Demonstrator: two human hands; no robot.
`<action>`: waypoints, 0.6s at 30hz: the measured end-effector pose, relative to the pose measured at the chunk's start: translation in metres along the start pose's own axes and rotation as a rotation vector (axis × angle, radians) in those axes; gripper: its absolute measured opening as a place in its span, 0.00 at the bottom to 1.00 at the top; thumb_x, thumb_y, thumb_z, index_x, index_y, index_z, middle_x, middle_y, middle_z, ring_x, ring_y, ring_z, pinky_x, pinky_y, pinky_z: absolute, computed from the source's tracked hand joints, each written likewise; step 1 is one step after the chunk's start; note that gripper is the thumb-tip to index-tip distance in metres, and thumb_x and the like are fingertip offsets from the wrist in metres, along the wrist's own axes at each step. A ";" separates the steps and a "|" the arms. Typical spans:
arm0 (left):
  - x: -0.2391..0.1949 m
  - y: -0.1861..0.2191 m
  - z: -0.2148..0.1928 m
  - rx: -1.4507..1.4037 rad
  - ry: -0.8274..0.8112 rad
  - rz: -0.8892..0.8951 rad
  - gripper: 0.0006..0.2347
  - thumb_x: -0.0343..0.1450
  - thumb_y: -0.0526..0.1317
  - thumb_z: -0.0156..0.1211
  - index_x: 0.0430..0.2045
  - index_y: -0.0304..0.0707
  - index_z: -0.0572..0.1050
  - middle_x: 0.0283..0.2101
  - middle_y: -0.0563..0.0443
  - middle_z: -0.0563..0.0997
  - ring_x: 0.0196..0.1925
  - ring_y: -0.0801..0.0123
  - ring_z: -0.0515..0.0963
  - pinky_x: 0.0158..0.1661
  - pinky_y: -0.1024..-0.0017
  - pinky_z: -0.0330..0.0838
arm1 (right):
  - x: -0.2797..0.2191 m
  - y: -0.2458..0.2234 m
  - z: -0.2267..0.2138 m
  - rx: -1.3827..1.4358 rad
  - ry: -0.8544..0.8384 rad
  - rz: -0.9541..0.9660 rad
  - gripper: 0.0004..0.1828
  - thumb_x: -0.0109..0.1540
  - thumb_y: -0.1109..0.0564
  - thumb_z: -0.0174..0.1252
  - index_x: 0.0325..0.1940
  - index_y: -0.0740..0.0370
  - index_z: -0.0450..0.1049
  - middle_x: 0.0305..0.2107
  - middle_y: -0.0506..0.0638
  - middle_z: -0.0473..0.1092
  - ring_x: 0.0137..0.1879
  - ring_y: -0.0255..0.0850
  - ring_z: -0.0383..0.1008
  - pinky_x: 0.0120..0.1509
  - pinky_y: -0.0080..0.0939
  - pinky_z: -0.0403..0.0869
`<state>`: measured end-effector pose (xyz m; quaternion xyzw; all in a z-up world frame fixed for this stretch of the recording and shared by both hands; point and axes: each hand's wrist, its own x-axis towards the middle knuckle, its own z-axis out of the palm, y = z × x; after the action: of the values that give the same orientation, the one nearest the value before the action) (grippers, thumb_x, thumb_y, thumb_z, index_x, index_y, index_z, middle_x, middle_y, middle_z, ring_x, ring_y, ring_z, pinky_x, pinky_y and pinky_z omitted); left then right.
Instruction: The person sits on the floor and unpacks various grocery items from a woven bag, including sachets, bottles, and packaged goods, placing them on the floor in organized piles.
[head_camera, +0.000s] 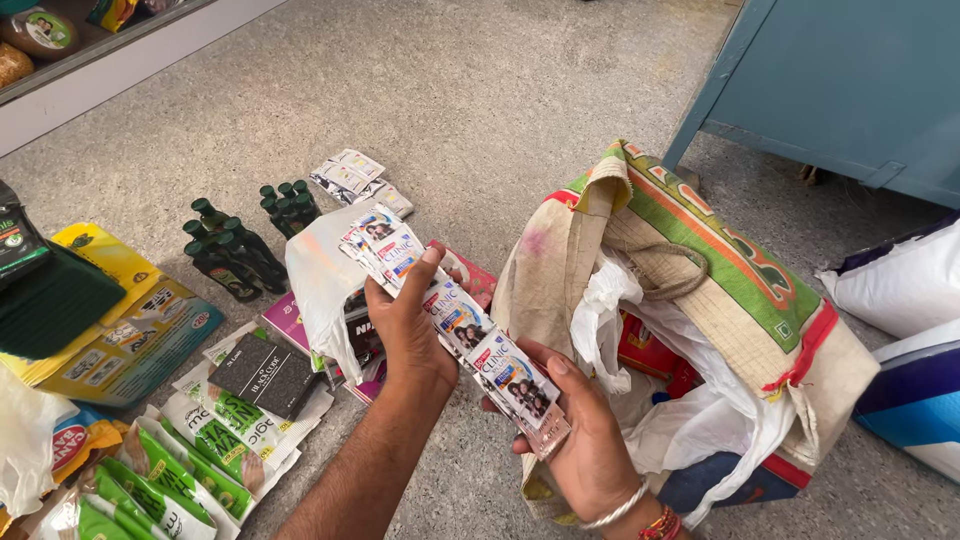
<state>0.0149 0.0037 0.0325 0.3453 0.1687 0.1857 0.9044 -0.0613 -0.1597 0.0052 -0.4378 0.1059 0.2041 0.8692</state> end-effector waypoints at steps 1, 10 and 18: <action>0.000 -0.001 0.000 0.003 -0.005 0.006 0.19 0.63 0.36 0.69 0.43 0.34 0.68 0.32 0.46 0.80 0.28 0.65 0.81 0.24 0.61 0.81 | -0.001 0.003 0.002 -0.010 0.019 -0.004 0.34 0.60 0.38 0.50 0.65 0.58 0.70 0.44 0.50 0.79 0.42 0.41 0.82 0.28 0.35 0.73; -0.016 -0.021 0.002 0.058 -0.040 0.042 0.22 0.63 0.30 0.66 0.47 0.40 0.62 0.36 0.48 0.78 0.30 0.65 0.82 0.30 0.64 0.82 | 0.004 0.011 -0.003 -0.120 0.099 -0.082 0.30 0.61 0.43 0.56 0.63 0.61 0.71 0.38 0.50 0.78 0.37 0.35 0.79 0.27 0.36 0.73; -0.011 -0.009 0.002 -0.039 -0.084 0.054 0.21 0.65 0.27 0.62 0.49 0.38 0.60 0.37 0.45 0.76 0.31 0.63 0.80 0.31 0.63 0.79 | 0.021 0.003 -0.015 -0.361 0.001 -0.199 0.28 0.61 0.52 0.64 0.60 0.74 0.75 0.39 0.52 0.80 0.39 0.32 0.77 0.42 0.31 0.76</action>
<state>0.0079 -0.0090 0.0294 0.3395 0.1177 0.1988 0.9118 -0.0440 -0.1651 -0.0133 -0.5948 0.0244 0.1328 0.7925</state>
